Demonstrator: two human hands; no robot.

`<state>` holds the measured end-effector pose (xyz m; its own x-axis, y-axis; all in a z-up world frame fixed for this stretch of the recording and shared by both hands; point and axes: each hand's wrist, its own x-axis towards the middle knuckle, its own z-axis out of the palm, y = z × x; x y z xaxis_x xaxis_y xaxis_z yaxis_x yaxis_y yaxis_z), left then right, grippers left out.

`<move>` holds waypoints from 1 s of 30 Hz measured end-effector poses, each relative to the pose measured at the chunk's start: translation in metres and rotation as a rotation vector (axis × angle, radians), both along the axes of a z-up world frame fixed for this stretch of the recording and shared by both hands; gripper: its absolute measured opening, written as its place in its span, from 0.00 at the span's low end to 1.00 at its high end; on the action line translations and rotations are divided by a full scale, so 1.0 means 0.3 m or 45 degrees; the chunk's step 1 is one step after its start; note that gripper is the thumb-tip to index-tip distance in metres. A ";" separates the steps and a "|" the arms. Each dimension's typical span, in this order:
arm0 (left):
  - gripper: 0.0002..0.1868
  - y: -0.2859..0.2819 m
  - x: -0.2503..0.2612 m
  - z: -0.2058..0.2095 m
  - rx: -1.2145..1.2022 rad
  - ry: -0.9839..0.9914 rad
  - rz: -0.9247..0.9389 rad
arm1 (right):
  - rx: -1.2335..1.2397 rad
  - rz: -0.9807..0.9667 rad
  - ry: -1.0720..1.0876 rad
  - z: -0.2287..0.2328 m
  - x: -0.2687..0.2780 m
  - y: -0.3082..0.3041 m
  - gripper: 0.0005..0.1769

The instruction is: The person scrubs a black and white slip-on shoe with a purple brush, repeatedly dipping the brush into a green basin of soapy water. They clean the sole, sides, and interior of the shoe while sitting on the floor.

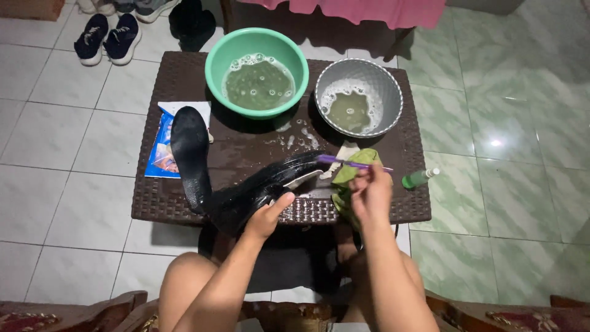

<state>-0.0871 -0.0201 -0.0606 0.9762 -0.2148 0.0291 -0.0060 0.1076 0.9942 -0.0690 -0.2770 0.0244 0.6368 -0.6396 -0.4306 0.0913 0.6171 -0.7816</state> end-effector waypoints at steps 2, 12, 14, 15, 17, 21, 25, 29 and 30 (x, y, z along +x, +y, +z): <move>0.20 -0.026 0.021 0.125 0.028 -0.023 0.032 | 0.016 0.075 -0.023 0.052 -0.024 0.103 0.12; 0.22 -0.026 0.032 0.344 0.200 -0.143 -0.017 | -0.030 0.033 -0.008 0.007 -0.005 0.048 0.09; 0.22 -0.091 0.024 0.232 0.199 -0.161 0.027 | -0.066 0.117 -0.043 0.054 -0.032 0.139 0.08; 0.22 -0.120 0.017 0.176 0.204 -0.177 0.064 | -0.097 0.196 -0.075 0.075 -0.050 0.188 0.08; 0.23 -0.127 0.033 0.096 0.238 -0.174 0.081 | -0.057 0.127 -0.081 -0.032 -0.012 0.056 0.08; 0.22 -0.069 0.032 0.282 0.432 -0.255 0.178 | -0.047 -0.102 0.007 -0.098 -0.010 -0.091 0.07; 0.20 -0.038 0.029 0.446 0.604 -0.307 0.182 | -0.132 0.112 0.008 0.039 -0.025 0.127 0.09; 0.22 -0.054 0.025 0.364 0.700 -0.355 0.185 | -0.162 0.109 0.009 0.038 -0.038 0.083 0.10; 0.20 -0.069 0.027 0.347 0.740 -0.499 0.280 | -0.147 0.012 -0.011 0.024 -0.027 0.035 0.09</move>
